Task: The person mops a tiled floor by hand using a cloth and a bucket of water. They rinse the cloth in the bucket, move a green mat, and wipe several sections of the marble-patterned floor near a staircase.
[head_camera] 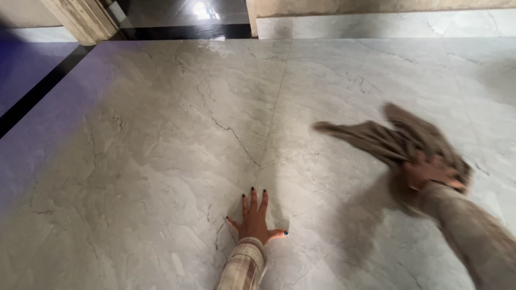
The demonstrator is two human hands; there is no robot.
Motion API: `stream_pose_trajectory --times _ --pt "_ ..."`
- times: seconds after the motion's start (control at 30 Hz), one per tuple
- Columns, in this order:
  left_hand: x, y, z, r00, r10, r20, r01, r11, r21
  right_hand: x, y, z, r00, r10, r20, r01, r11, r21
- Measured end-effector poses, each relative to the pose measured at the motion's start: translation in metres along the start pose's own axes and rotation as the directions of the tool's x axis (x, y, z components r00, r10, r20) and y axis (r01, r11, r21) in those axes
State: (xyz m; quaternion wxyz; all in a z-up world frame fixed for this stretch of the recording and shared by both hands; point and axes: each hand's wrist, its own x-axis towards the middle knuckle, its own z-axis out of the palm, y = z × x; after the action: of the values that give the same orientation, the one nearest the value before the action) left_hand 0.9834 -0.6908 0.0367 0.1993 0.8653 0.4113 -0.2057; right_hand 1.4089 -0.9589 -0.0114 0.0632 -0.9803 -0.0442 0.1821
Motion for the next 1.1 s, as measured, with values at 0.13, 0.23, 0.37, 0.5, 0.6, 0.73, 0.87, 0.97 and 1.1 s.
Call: stream_pose_trajectory --times 0.13,0.23,0.37,0.5,0.6,0.73,0.87,0.97,1.1 --pt "0.007 0.004 -0.010 1.000 0.003 0.024 -0.004 0.999 0.049 0.034 0.057 0.004 0.988 0.151 -0.022 -0.151 0.988 0.023" --pt "0.008 0.000 0.000 1.000 0.012 0.014 -0.013 0.999 0.039 0.022 0.026 0.009 0.979 0.205 0.018 -0.205 0.979 0.013" --pt "0.013 -0.002 0.009 1.000 0.016 -0.022 -0.015 0.999 0.047 -0.060 -0.071 0.013 0.993 -0.114 -0.012 0.113 0.991 -0.074" --pt "0.015 -0.002 0.015 0.994 0.042 -0.098 -0.040 0.999 0.017 -0.158 -0.170 0.027 0.898 -0.430 0.097 0.440 0.865 -0.242" --pt "0.005 -0.001 0.016 0.976 0.063 -0.209 -0.062 0.998 0.011 -0.228 -0.216 0.046 0.771 -0.615 0.164 0.632 0.709 -0.313" --pt "-0.021 0.009 0.016 0.898 -0.034 -0.439 0.069 0.995 0.065 -0.307 -0.233 0.072 0.541 -0.809 0.230 0.822 0.451 -0.348" --pt "-0.065 0.000 0.032 0.881 -0.059 -0.469 0.051 0.998 -0.030 -0.342 -0.208 0.102 0.305 -0.945 0.121 0.913 0.254 -0.318" --pt "-0.089 -0.035 0.032 0.913 0.157 -0.377 -0.195 0.979 -0.065 -0.332 -0.180 0.106 0.137 -0.984 0.110 0.953 0.101 -0.287" --pt "-0.093 -0.105 0.042 0.792 0.336 -0.511 -0.356 0.932 0.061 -0.284 -0.115 0.083 -0.071 -0.994 0.081 0.953 -0.092 -0.288"
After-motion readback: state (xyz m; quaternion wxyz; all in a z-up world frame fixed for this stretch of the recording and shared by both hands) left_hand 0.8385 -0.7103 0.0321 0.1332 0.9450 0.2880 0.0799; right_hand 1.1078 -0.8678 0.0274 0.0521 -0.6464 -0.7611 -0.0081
